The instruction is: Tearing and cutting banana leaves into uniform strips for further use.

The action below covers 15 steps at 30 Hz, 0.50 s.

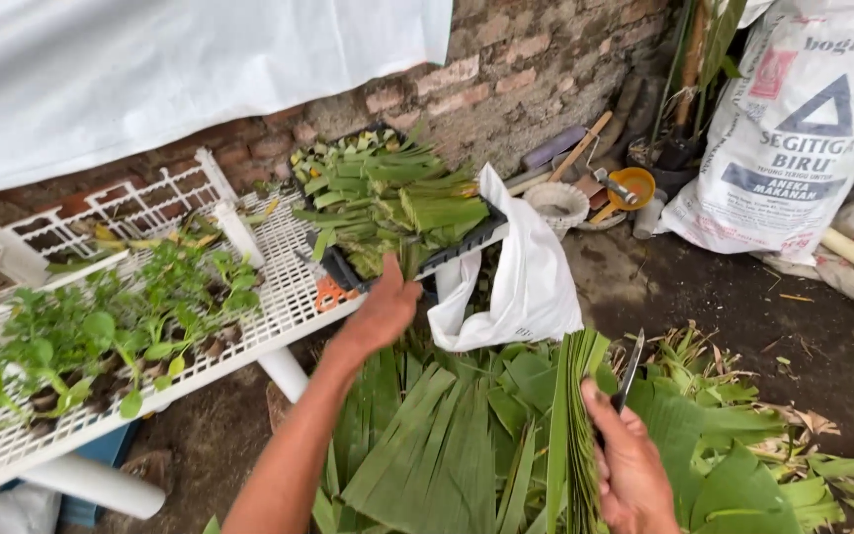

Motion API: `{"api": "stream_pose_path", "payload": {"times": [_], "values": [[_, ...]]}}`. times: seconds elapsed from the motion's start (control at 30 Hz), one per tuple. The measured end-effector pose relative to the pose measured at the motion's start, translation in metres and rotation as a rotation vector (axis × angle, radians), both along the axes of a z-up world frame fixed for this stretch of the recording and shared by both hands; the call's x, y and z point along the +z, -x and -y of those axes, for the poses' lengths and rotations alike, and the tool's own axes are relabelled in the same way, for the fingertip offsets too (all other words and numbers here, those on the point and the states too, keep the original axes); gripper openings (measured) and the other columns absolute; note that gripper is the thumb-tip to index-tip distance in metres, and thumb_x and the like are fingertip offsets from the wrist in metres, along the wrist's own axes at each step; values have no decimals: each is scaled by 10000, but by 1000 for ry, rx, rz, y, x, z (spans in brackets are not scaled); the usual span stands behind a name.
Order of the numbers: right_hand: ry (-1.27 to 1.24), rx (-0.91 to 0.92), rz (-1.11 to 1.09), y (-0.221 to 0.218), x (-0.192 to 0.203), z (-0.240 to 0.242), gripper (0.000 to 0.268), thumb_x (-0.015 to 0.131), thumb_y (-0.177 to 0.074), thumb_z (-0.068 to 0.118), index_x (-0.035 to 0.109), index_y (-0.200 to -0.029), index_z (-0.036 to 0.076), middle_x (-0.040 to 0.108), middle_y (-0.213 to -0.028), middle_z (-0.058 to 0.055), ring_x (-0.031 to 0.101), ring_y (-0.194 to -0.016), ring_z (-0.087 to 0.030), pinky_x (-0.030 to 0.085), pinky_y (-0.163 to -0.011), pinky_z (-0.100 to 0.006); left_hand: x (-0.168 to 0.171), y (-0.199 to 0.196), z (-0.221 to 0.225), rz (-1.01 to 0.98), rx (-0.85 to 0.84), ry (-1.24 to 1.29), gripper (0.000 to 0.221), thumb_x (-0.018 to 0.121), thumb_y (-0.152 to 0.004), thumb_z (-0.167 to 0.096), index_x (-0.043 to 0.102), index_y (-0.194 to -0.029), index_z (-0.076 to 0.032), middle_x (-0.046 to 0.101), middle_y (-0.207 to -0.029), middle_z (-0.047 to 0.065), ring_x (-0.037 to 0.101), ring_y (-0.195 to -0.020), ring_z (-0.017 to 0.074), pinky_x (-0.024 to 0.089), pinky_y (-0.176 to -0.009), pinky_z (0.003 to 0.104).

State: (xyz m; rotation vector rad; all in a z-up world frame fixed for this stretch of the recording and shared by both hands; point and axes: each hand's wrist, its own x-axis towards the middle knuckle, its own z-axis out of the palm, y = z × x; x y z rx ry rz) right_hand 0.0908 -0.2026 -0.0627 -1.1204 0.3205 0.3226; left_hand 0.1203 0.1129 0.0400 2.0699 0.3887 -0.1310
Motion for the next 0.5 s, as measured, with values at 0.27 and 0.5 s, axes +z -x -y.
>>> {"api": "stream_pose_path", "payload": {"times": [0.27, 0.5], "values": [[155, 49, -16, -54, -125, 29, 557, 750, -853, 440, 639, -780, -101, 405, -494, -38, 282, -250, -156, 285, -241, -342, -23, -196, -37, 479, -84, -1085, 281, 557, -827, -25, 472, -1095, -36, 511, -1150, 186, 504, -1044, 362, 472, -873, 477], [113, -51, -90, -35, -114, 8, 516, 795, -810, 435, 566, -667, -5, 427, -529, -57, 291, -300, -180, 326, -361, -387, -117, -259, -34, 118, -82, -1329, 543, 559, -988, -467, 647, -1241, 6, 526, -1339, 179, 426, -1157, 336, 351, -924, 452]]}}
